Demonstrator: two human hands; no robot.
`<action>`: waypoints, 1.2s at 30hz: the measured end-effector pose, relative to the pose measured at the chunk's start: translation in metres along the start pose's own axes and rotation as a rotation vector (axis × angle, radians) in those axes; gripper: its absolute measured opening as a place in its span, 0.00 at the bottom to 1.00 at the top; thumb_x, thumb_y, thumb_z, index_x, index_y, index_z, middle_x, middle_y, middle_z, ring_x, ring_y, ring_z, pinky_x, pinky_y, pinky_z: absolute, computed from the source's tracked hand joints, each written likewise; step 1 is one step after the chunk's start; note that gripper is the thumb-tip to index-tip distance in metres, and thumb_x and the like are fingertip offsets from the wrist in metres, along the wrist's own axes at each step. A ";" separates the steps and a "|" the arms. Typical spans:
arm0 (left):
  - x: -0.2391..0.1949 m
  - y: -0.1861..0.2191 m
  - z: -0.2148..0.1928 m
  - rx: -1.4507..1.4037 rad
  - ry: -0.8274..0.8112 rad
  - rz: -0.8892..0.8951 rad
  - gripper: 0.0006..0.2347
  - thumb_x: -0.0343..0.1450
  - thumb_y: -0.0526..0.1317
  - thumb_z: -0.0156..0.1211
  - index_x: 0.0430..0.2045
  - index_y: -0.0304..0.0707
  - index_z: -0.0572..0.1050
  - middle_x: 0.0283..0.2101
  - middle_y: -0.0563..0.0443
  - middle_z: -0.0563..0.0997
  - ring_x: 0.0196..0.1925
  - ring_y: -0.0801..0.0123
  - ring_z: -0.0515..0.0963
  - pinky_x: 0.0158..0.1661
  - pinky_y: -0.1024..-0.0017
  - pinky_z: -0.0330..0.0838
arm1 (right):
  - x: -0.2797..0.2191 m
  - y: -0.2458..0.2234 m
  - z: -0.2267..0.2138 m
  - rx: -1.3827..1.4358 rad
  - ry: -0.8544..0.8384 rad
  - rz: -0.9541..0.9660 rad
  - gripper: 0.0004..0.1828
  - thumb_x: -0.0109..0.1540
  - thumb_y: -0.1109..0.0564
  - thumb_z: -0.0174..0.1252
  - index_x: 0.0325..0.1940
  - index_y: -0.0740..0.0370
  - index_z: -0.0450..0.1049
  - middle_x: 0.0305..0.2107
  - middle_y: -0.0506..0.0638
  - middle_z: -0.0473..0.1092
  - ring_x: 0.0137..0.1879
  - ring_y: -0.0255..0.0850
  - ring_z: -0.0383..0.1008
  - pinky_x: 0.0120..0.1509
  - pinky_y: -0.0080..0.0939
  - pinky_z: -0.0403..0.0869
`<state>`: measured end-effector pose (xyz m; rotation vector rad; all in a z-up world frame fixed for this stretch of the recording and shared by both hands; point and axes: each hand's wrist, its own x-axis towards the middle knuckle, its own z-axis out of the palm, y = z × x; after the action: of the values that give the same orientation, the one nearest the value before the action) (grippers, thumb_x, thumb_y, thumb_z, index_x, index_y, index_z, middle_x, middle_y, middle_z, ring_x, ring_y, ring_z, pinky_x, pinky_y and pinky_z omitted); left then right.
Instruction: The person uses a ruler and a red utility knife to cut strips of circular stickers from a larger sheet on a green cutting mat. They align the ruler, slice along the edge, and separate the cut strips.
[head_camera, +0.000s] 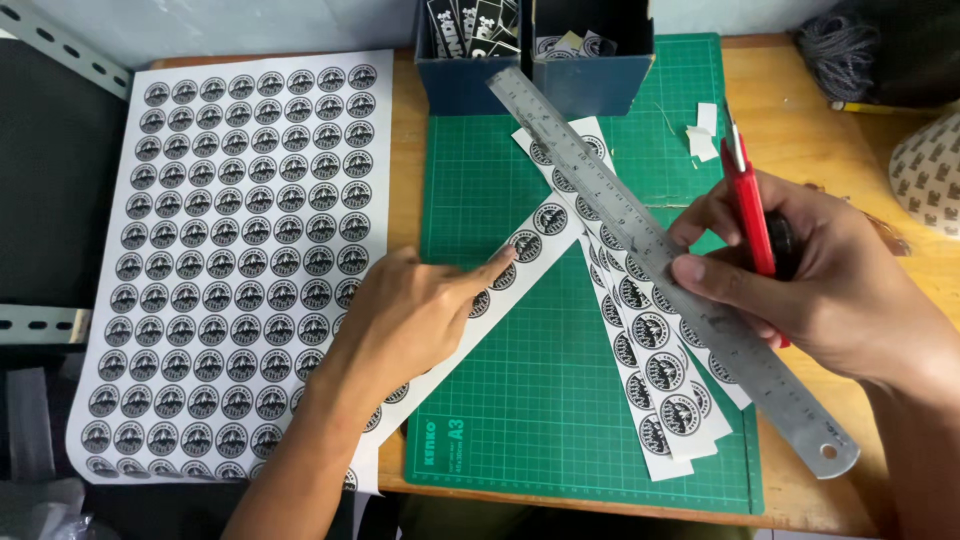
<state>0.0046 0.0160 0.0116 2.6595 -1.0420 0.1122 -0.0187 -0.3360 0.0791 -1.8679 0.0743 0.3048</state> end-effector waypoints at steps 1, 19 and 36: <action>0.000 0.000 -0.001 0.033 0.012 0.020 0.27 0.74 0.27 0.68 0.71 0.48 0.80 0.19 0.59 0.86 0.16 0.71 0.78 0.39 0.55 0.83 | 0.001 0.003 -0.001 0.003 -0.007 -0.009 0.17 0.64 0.62 0.72 0.37 0.59 0.66 0.45 0.51 0.86 0.15 0.37 0.61 0.12 0.39 0.65; 0.003 0.014 0.015 0.091 0.282 -0.064 0.18 0.76 0.50 0.71 0.48 0.30 0.81 0.55 0.36 0.81 0.59 0.49 0.83 0.61 0.50 0.76 | -0.005 0.015 0.040 -0.143 -0.004 0.028 0.07 0.66 0.61 0.75 0.47 0.58 0.83 0.16 0.50 0.69 0.21 0.37 0.60 0.24 0.39 0.62; 0.004 0.024 0.009 -0.273 0.327 -0.162 0.24 0.75 0.31 0.64 0.66 0.29 0.63 0.69 0.22 0.71 0.74 0.31 0.76 0.65 0.52 0.80 | -0.013 0.055 0.101 -0.464 -0.098 0.023 0.20 0.67 0.50 0.74 0.35 0.54 0.66 0.19 0.47 0.64 0.28 0.40 0.57 0.33 0.45 0.63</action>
<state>-0.0093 -0.0059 0.0090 2.3633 -0.6822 0.3334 -0.0595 -0.2593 0.0029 -2.3079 -0.0465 0.4587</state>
